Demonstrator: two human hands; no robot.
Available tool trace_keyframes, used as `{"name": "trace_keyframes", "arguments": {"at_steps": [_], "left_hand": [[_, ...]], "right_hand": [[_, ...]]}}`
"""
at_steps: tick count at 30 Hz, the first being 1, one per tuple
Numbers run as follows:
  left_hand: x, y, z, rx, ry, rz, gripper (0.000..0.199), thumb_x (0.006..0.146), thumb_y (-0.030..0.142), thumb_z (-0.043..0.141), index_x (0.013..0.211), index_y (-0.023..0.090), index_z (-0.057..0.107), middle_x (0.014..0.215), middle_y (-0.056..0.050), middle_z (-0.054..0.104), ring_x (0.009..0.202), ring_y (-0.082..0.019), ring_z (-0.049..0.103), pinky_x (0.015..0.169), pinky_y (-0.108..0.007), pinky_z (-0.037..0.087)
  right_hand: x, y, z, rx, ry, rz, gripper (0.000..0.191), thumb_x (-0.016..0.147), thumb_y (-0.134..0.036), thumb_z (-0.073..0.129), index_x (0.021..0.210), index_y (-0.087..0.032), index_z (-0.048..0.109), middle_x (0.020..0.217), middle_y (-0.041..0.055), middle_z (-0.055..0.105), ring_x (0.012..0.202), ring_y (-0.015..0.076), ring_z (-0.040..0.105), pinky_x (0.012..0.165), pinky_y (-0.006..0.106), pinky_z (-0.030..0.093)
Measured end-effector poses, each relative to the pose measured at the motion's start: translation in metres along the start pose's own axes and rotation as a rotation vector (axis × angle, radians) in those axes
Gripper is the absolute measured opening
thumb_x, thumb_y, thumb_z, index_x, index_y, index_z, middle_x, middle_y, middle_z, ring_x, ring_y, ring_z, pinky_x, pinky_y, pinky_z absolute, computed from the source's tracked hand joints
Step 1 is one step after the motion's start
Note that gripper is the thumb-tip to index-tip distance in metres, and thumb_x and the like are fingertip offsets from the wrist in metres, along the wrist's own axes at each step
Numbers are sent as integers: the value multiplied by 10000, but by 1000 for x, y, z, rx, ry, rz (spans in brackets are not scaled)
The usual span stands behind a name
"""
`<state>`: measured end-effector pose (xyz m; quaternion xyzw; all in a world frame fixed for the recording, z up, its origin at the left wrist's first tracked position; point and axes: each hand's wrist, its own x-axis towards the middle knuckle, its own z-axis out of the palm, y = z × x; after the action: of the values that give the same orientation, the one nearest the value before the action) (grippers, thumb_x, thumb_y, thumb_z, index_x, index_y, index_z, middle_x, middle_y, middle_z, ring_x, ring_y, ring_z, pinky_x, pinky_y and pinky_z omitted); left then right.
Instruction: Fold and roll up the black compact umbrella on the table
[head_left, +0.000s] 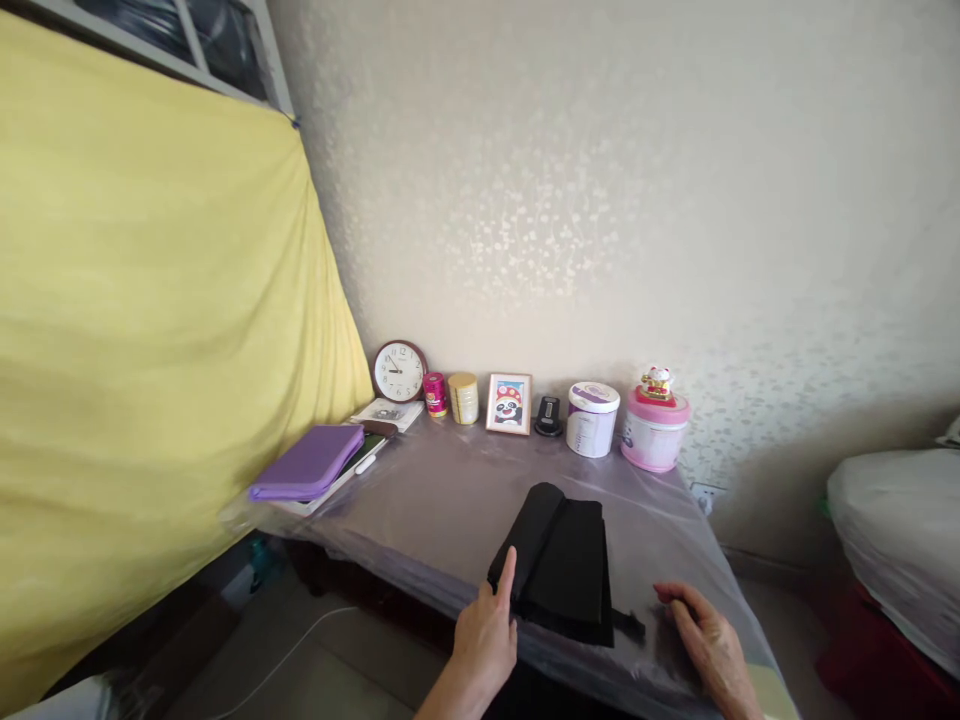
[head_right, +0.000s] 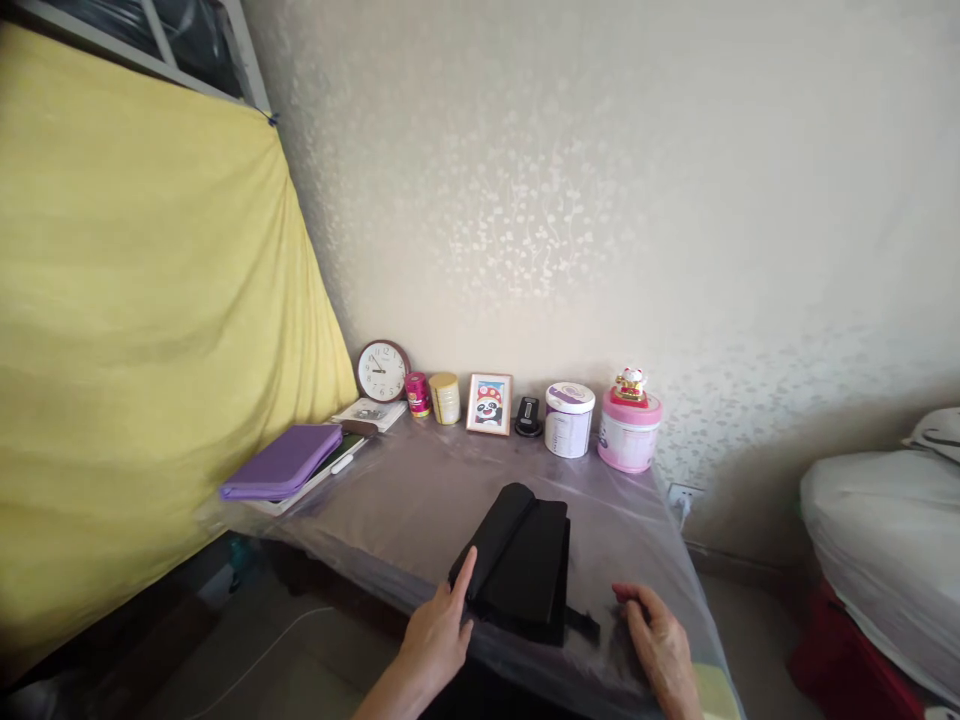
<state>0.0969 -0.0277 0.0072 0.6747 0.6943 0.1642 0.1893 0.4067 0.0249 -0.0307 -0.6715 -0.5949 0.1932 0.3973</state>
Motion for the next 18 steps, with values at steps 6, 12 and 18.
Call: {"name": "trace_keyframes", "arguments": {"at_steps": [6,12,18], "left_hand": [[4,7,-21,-642,-201,-103,757,701,199,476,1355,302,109,654,29,531,472,-112,493,506,-252,399],[-2,24,-37,-1106,-399,24,421,729,385,463,1094,180,422,599,57,457,377,-53,357,395,-204,352],[1,32,-38,-371,70,222,538,678,276,533,1200,229,410,891,-52,607,741,-178,574,707,-286,404]], "right_hand": [[3,2,1,-22,3,-15,395,638,-473,413,808,-233,677,795,29,698,752,210,634,650,256,475],[-1,0,-2,61,41,-46,360,613,-460,449,752,-217,676,729,38,698,701,226,634,577,242,479],[-5,7,0,128,44,-12,332,654,-439,474,768,-197,670,726,45,682,707,248,617,596,280,491]]}}
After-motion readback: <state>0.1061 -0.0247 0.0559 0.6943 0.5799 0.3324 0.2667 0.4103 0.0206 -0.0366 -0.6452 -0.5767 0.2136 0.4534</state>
